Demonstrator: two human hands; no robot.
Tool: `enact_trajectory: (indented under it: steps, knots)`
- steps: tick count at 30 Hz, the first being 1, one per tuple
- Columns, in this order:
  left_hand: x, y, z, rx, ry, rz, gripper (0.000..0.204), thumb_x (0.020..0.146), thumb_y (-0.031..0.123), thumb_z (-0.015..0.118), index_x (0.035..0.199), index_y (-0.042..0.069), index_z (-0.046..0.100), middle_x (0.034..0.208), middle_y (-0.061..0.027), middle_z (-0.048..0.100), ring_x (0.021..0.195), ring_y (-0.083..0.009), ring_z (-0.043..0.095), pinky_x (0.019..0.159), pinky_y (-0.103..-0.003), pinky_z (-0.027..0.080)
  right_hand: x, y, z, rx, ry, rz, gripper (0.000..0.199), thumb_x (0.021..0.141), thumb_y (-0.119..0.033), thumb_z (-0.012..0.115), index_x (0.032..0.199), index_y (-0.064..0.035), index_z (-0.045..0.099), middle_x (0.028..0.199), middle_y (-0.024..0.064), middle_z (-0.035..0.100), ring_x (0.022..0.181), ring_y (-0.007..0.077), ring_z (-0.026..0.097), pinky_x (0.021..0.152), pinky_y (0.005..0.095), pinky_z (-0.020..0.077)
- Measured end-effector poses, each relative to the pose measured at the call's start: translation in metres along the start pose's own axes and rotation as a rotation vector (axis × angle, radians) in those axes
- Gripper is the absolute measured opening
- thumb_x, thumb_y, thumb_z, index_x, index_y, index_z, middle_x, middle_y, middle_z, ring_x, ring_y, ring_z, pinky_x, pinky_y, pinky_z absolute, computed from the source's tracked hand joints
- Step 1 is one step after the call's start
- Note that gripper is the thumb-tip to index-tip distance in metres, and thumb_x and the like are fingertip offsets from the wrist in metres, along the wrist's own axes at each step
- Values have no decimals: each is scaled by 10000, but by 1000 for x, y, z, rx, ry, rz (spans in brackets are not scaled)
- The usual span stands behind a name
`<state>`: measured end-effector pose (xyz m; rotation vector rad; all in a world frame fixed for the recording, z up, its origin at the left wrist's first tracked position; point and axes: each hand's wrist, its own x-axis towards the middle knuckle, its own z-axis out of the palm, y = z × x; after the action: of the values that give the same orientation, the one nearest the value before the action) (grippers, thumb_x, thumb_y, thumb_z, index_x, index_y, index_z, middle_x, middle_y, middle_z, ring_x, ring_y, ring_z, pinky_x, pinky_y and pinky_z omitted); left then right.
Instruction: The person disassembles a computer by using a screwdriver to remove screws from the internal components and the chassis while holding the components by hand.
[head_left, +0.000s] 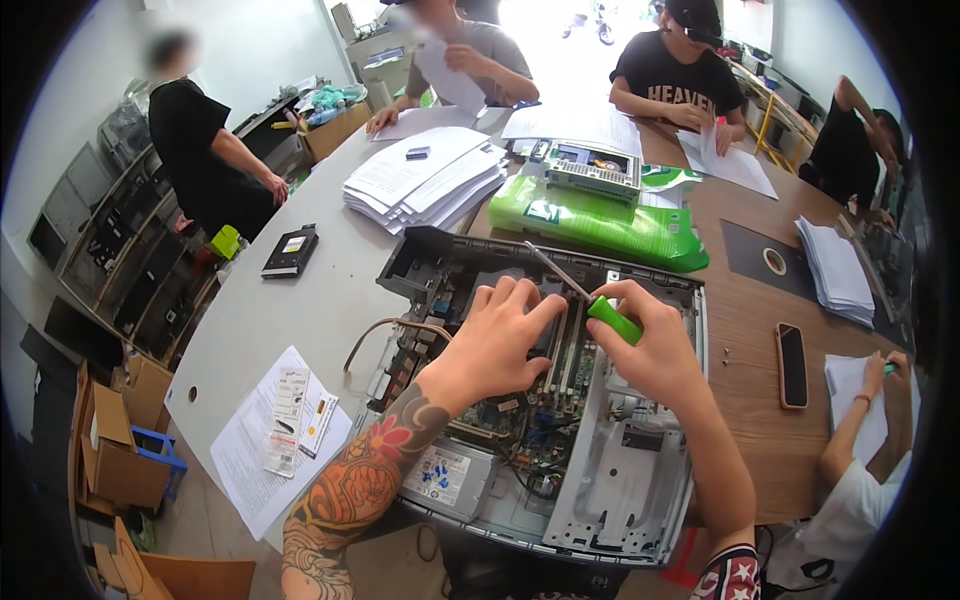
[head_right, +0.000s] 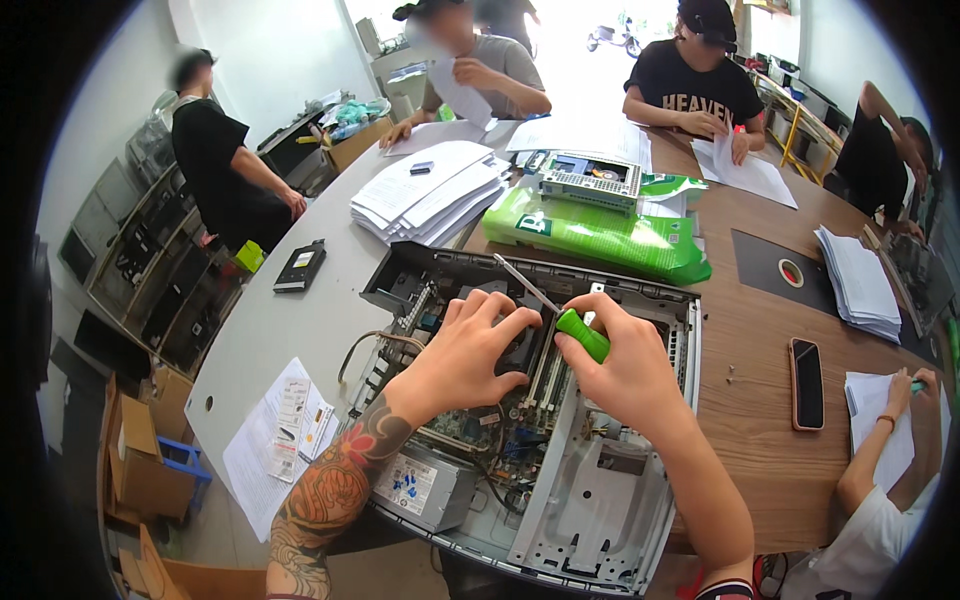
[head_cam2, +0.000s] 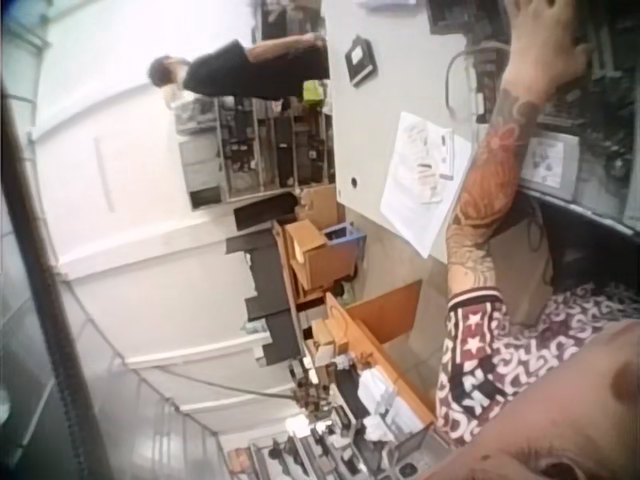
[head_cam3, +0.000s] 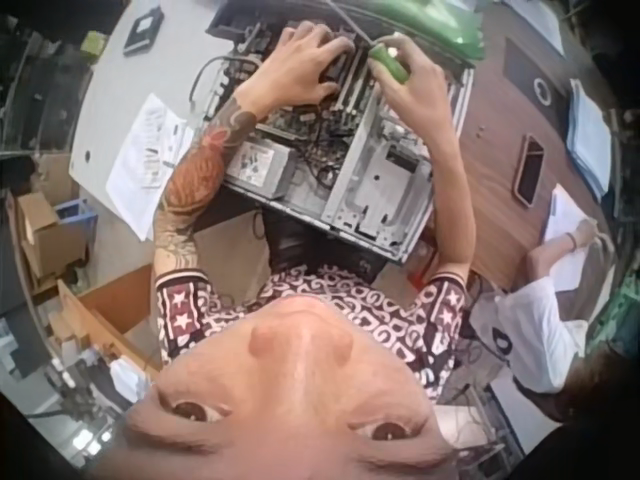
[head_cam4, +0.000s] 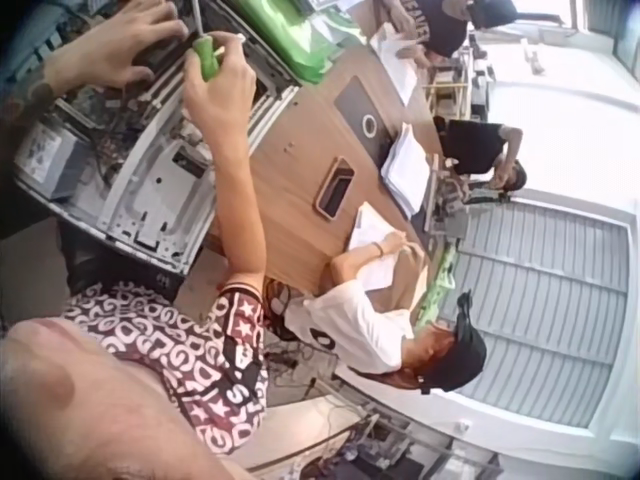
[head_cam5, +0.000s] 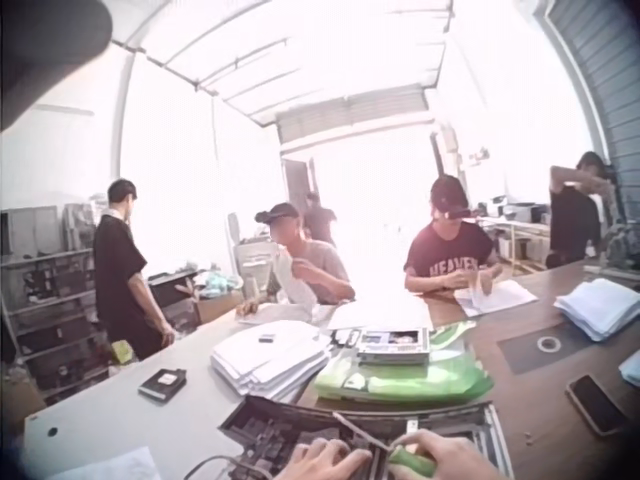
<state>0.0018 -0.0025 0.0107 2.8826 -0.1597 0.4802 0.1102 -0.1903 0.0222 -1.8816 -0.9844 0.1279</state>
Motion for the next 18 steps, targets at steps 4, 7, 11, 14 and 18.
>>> enact_trajectory:
  steps: [4, 7, 11, 14, 18]
  knots:
    - [-3, -5, 3, -9, 45, 9, 663, 695, 219, 824, 1284, 116, 537, 1110, -97, 552, 1125, -295, 478, 964, -425, 375, -1, -7, -2, 13, -19, 41, 274, 851, -149, 690, 1093, -40, 622, 736, 139, 644, 636, 277, 633, 622, 367, 477]
    - [-1, -6, 4, -65, -85, -21, 659, 703, 214, 822, 1289, 119, 536, 1160, -97, 539, 1136, -296, 473, 969, -427, 375, 0, -6, -2, 7, -12, 22, 275, 851, -151, 691, 1093, -41, 621, 740, 141, 643, 642, 281, 633, 624, 368, 478]
    - [2, 3, 1, -56, -92, 11, 620, 702, 184, 815, 1258, 121, 549, 1146, -91, 548, 1112, -295, 479, 955, -428, 380, -1, -1, -1, 3, 2, 0, 280, 847, -153, 696, 1093, -43, 620, 748, 146, 644, 646, 289, 632, 628, 368, 480]
    - [-1, -3, 4, -55, -18, 1, 589, 696, 153, 806, 1229, 119, 558, 1116, -80, 554, 1091, -287, 483, 939, -424, 383, 0, -3, -2, 7, 2, -2, 283, 845, -155, 700, 1093, -45, 621, 751, 147, 645, 645, 291, 631, 629, 369, 480]
    - [3, -2, 2, -69, -190, -21, 586, 690, 125, 795, 1227, 116, 560, 1145, -85, 540, 1103, -290, 481, 944, -424, 386, 0, -5, -2, 2, -3, 10, 283, 842, -157, 703, 1087, -42, 619, 751, 142, 646, 643, 288, 630, 629, 368, 479]
